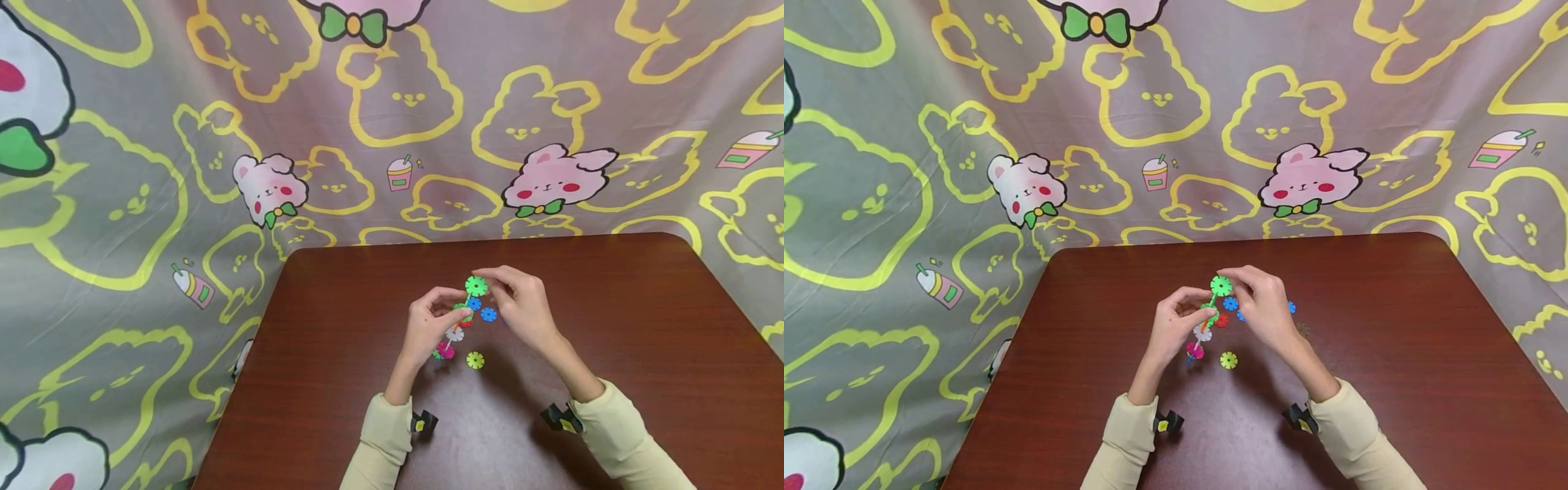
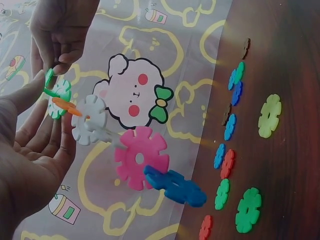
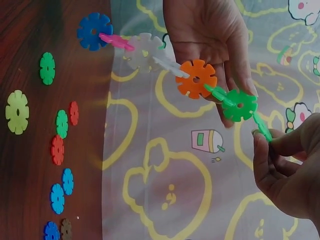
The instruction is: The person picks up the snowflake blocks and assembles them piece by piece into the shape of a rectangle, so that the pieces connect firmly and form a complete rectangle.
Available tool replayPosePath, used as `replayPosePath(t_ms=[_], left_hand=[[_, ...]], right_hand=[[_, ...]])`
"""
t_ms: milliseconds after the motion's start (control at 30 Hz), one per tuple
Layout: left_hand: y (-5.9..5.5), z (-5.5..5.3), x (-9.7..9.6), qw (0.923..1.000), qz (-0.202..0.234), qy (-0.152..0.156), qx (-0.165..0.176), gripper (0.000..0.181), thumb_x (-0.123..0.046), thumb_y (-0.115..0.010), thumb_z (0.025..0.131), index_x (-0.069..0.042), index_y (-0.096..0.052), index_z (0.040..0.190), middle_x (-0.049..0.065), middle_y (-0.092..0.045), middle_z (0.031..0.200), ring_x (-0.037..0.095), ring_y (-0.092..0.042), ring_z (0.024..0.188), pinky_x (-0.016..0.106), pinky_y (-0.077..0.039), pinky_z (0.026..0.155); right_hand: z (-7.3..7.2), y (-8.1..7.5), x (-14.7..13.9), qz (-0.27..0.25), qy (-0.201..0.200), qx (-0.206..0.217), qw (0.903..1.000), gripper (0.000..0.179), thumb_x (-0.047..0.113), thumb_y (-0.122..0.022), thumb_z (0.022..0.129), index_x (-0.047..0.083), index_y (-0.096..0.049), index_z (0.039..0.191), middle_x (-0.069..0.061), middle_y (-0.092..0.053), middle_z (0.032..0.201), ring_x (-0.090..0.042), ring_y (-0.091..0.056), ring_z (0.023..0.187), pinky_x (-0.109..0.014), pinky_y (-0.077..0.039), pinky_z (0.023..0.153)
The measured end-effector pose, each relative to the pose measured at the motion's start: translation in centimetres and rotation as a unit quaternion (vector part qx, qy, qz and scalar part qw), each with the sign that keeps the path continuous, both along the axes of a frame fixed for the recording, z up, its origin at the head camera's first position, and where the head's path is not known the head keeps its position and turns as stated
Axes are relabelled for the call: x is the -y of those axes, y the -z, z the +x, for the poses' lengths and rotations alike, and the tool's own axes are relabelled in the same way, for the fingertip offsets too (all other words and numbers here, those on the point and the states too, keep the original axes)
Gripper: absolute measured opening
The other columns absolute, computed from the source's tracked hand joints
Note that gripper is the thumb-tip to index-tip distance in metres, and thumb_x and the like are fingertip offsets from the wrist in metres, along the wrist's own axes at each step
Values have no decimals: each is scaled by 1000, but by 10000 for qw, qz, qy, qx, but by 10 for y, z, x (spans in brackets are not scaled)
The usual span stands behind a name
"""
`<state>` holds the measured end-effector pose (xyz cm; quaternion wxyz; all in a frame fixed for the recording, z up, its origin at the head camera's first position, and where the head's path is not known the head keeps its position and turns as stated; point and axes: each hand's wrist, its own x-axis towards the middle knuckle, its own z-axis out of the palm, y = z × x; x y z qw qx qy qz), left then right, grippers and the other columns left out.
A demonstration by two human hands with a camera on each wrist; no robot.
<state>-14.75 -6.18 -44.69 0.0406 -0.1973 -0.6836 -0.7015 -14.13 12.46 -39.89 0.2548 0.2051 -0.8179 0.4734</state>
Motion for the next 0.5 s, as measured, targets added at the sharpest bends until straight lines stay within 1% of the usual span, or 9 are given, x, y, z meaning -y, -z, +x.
replayPosePath(t_ms=[133,200,300,400,500], left_hand=[[0,0,-1,9999,-50,8,87,26,-4,-81,88,1,-73,112,22,-74,107,13,-69,87,24,-56,78],[0,0,-1,9999,-80,2,102,26,-5,-81,89,1,-73,113,21,-74,107,14,-68,88,24,-56,79],[1,0,-1,9999,-127,-12,56,27,-5,-81,89,1,-73,113,19,-75,107,14,-69,89,25,-57,80],[1,-1,-1,9999,-152,-52,16,27,-6,-82,89,0,-73,113,17,-76,106,14,-69,89,26,-57,80],[2,-2,-1,9998,-172,-96,8,26,-7,-82,89,1,-74,112,19,-75,103,13,-69,86,25,-57,78]], right_hand=[[-1,1,1,63,8,-66,10000,22,-11,-65,96,1,-79,108,-2,-71,82,-8,-59,62,-17,-40,49],[-1,2,0,107,-35,-103,9999,23,-13,-65,95,1,-79,108,-2,-71,82,-9,-58,62,-17,-39,48],[0,3,0,193,-78,-174,9996,27,-16,-65,92,1,-78,108,-2,-69,81,-10,-56,62,-18,-38,49],[-1,3,-1,265,-136,-150,9994,30,-18,-65,91,1,-78,108,-1,-68,80,-11,-57,63,-19,-40,50],[-1,3,-1,329,-231,5,9992,31,-19,-63,91,1,-78,110,-1,-68,81,-12,-59,64,-21,-43,52]])
